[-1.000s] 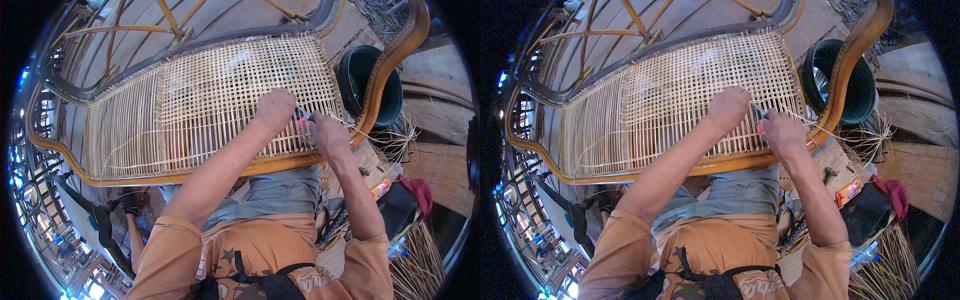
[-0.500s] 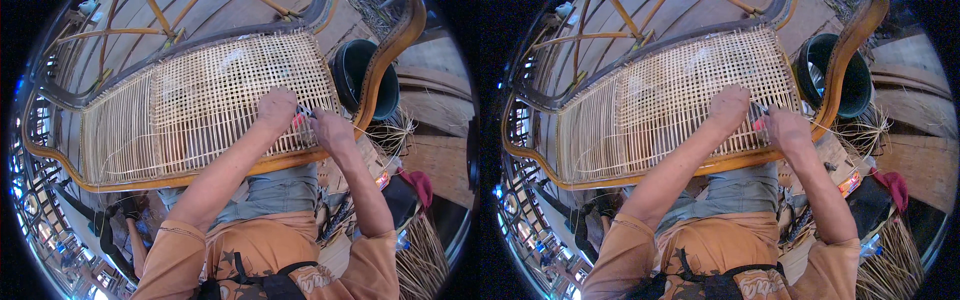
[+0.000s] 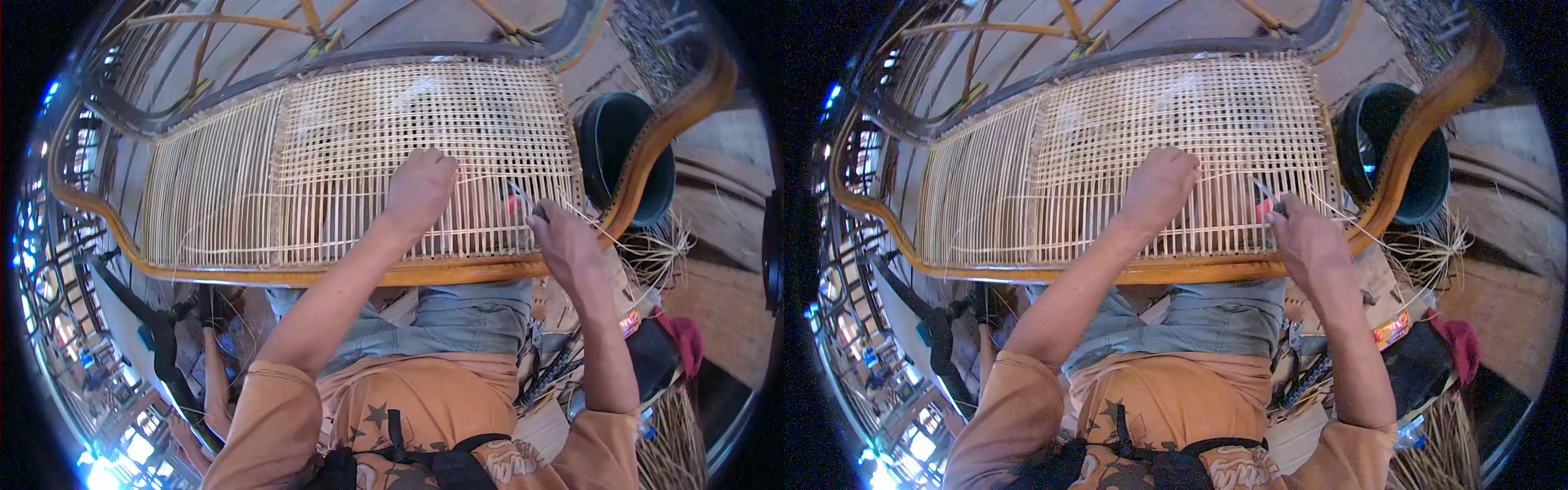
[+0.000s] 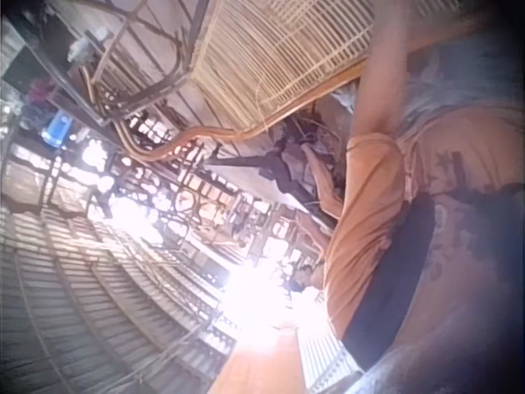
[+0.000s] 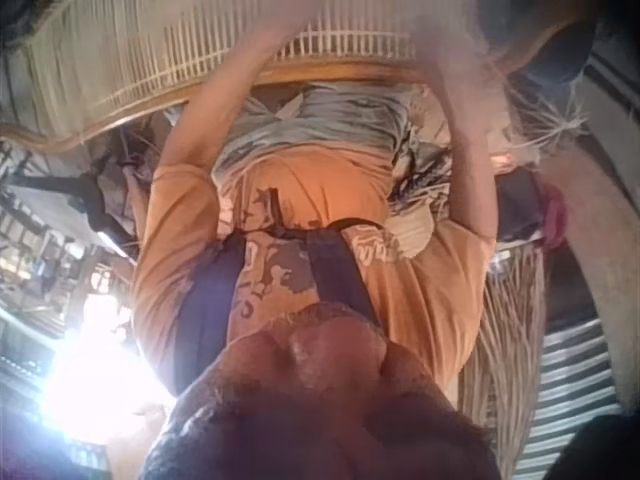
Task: The person is weaving and assembling a rattan chair seat by securing cane strips to the frame using various tools.
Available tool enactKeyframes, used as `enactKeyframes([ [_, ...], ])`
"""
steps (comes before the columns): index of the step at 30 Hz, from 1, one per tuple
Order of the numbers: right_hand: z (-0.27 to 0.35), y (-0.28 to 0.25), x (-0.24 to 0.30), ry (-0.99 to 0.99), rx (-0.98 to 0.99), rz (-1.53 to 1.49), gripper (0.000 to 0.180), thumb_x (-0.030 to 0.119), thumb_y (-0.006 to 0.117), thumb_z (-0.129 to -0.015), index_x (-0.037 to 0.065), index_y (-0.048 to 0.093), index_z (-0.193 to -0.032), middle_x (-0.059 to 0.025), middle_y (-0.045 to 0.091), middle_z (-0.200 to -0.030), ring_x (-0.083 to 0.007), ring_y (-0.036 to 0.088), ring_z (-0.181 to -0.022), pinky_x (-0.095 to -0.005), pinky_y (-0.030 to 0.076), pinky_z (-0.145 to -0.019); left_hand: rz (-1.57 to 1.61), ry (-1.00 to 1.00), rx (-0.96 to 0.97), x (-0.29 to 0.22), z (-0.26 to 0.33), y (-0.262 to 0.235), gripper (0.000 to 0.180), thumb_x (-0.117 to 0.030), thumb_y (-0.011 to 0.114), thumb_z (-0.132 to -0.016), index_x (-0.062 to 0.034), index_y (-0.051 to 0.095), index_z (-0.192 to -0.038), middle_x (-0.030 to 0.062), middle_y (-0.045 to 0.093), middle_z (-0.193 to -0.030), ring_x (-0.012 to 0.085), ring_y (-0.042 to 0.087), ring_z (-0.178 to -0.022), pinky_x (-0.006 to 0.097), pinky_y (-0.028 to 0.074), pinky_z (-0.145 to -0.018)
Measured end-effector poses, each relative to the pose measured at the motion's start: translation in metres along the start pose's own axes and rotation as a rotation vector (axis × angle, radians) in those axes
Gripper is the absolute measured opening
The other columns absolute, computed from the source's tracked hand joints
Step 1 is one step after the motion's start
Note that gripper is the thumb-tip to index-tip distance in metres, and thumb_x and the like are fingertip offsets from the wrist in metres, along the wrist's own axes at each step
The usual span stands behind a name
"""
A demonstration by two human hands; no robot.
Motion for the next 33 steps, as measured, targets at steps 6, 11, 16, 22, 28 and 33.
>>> enactKeyframes([
  [6, -0.01, 0.027, 0.029, -0.046, 0.081, 0.059, 0.029, 0.031, 0.045, -0.095, 0.005, 0.055, -0.103, -0.0213, 0.063, -0.09, -0.0405, 0.06, -0.086, -0.0485, 0.048, -0.075, -0.108, 0.045, 0.095, 0.0, -0.001, -0.004, 0.012, -0.015, 0.063, -0.078, -0.0093, 0.063, -0.088, 0.007, 0.058, -0.083, 0.0256, 0.057, -0.084, 0.038, 0.051, -0.071],
  [11, -0.017, 0.029, 0.038, -0.05, 0.05, 0.173, 0.026, 0.03, 0.047, -0.094, 0.006, 0.056, -0.099, -0.0202, 0.063, -0.088, -0.0386, 0.061, -0.083, -0.0477, 0.049, -0.072, -0.236, 0.077, 0.291, -0.004, -0.006, -0.005, 0.014, -0.009, 0.061, -0.073, -0.006, 0.065, -0.086, 0.0092, 0.062, -0.091, 0.0251, 0.059, -0.091, 0.036, 0.053, -0.071],
  [16, -0.021, 0.025, 0.045, -0.147, 0.047, 0.186, 0.024, 0.028, 0.05, -0.092, 0.005, 0.056, -0.094, -0.019, 0.063, -0.082, -0.0383, 0.062, -0.079, -0.0475, 0.049, -0.069, -0.223, 0.13, 0.22, -0.003, -0.005, -0.004, 0.01, -0.008, 0.06, -0.072, -0.0066, 0.062, -0.082, 0.0086, 0.059, -0.085, 0.0245, 0.059, -0.086, 0.035, 0.053, -0.067],
  [22, -0.038, 0.023, 0.035, -0.227, 0.004, 0.196, 0.024, 0.029, 0.051, -0.093, 0.005, 0.056, -0.091, -0.0186, 0.062, -0.077, -0.0388, 0.061, -0.074, -0.0469, 0.049, -0.064, -0.226, 0.158, 0.119, 0.006, -0.002, 0.011, 0.009, -0.011, 0.061, -0.071, -0.0075, 0.059, -0.079, 0.0077, 0.058, -0.079, 0.0251, 0.059, -0.08, 0.036, 0.053, -0.066],
  [28, -0.022, 0.023, 0.032, -0.17, -0.077, 0.088, 0.024, 0.03, 0.05, -0.093, 0.006, 0.054, -0.093, -0.0176, 0.061, -0.08, -0.0391, 0.06, -0.074, -0.0486, 0.048, -0.064, -0.13, 0.177, 0.106, 0.012, -0.008, 0.01, 0.008, -0.014, 0.061, -0.074, -0.0074, 0.06, -0.079, 0.009, 0.058, -0.077, 0.0269, 0.059, -0.08, 0.038, 0.052, -0.067],
  [33, -0.023, 0.028, 0.04, -0.182, -0.021, 0.152, 0.023, 0.029, 0.051, -0.093, 0.006, 0.054, -0.093, -0.0169, 0.061, -0.078, -0.0388, 0.061, -0.074, -0.0479, 0.048, -0.065, -0.1, 0.149, 0.099, 0.015, -0.007, 0.011, 0.007, -0.014, 0.061, -0.075, -0.0088, 0.06, -0.081, 0.0083, 0.059, -0.079, 0.0271, 0.059, -0.08, 0.038, 0.052, -0.067],
])
Point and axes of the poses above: each hand's wrist, its own z-axis away from the middle knuckle, its own y-axis out of the palm, x = y × z, the point moved 3 cm from there along -z, towards the middle knuckle
